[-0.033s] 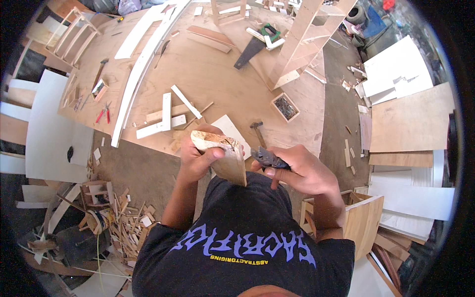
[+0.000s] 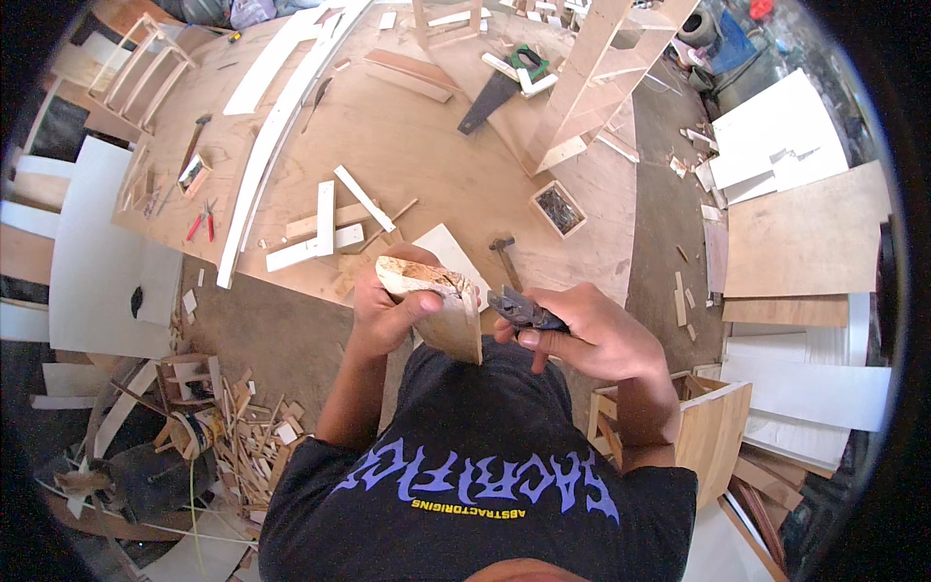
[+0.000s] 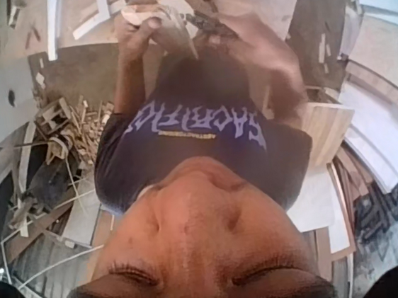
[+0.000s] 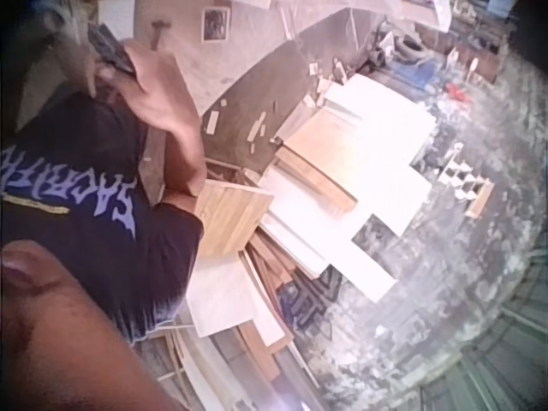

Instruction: The person uses pliers to remove small nails from a wooden board, then taps the wood with a hammer, and uses the pliers again to grip and pull more nails from the same board.

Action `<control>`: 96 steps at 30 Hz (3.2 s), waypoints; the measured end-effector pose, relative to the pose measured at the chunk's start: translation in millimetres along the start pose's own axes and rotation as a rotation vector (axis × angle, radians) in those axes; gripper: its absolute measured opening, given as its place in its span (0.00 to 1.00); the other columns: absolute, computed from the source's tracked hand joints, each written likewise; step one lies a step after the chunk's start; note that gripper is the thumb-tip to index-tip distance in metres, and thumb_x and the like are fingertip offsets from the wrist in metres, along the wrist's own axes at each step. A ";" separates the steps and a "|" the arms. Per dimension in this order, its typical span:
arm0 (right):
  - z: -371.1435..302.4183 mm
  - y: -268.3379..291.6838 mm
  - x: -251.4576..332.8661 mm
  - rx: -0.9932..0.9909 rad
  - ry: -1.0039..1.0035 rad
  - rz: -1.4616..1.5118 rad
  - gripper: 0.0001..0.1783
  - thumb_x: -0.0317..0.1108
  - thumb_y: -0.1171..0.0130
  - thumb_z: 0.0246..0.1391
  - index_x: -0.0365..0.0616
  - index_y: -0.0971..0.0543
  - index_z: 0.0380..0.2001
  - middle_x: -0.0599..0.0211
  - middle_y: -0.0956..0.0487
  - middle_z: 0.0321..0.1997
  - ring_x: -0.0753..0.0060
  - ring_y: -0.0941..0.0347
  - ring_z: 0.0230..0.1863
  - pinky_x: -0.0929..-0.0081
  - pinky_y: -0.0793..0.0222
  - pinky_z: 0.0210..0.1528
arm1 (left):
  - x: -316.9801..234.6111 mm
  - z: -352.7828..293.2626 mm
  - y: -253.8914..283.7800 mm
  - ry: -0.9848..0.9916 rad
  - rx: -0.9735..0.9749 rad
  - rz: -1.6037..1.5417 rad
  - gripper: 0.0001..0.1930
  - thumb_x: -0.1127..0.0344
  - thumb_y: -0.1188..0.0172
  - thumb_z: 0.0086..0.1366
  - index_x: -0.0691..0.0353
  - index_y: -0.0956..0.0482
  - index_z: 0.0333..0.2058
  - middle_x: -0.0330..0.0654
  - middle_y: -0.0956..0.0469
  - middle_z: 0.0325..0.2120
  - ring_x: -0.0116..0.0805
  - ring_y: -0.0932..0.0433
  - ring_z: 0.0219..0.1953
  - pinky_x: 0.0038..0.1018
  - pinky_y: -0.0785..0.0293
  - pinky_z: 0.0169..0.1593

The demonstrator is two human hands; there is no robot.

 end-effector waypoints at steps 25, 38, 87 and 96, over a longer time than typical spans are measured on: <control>76.9 -24.0 -354.7 -0.729 -0.373 -0.366 0.21 0.37 0.40 0.57 0.40 0.22 0.53 0.44 0.18 0.47 0.41 0.23 0.52 0.52 0.29 0.56 | 108.5 -21.8 51.4 0.507 -0.070 0.022 0.30 0.64 0.35 0.65 0.70 0.34 0.61 0.55 0.23 0.53 0.47 0.20 0.53 0.41 0.22 0.56; 68.7 6.6 -358.8 -0.806 -0.543 -0.532 0.18 0.40 0.37 0.58 0.48 0.23 0.50 0.57 0.20 0.47 0.49 0.24 0.51 0.54 0.28 0.53 | 199.1 -11.1 112.4 0.411 0.152 1.309 0.36 0.61 0.39 0.65 0.59 0.43 0.68 0.64 0.19 0.38 0.64 0.19 0.41 0.52 0.26 0.44; 116.2 -10.1 -333.5 -0.675 -0.024 -0.393 0.22 0.38 0.57 0.71 0.41 0.30 0.63 0.38 0.20 0.46 0.33 0.23 0.45 0.45 0.29 0.47 | 265.6 -18.9 87.2 0.537 0.021 1.412 0.16 0.67 0.43 0.64 0.64 0.38 0.46 0.60 0.19 0.29 0.64 0.19 0.33 0.55 0.24 0.36; 109.3 -11.3 -327.3 -0.679 0.077 -0.358 0.23 0.38 0.58 0.71 0.43 0.31 0.64 0.36 0.20 0.47 0.32 0.23 0.46 0.43 0.29 0.47 | 265.9 -17.2 88.4 0.531 0.038 1.401 0.19 0.65 0.42 0.64 0.66 0.38 0.47 0.61 0.19 0.29 0.66 0.19 0.33 0.55 0.25 0.36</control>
Point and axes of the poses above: each hand's wrist, its own z-axis towards the middle knuckle, its own y-axis out of the back of the hand, x = y × z, the point moved 9 cm from there along z, towards the middle knuckle
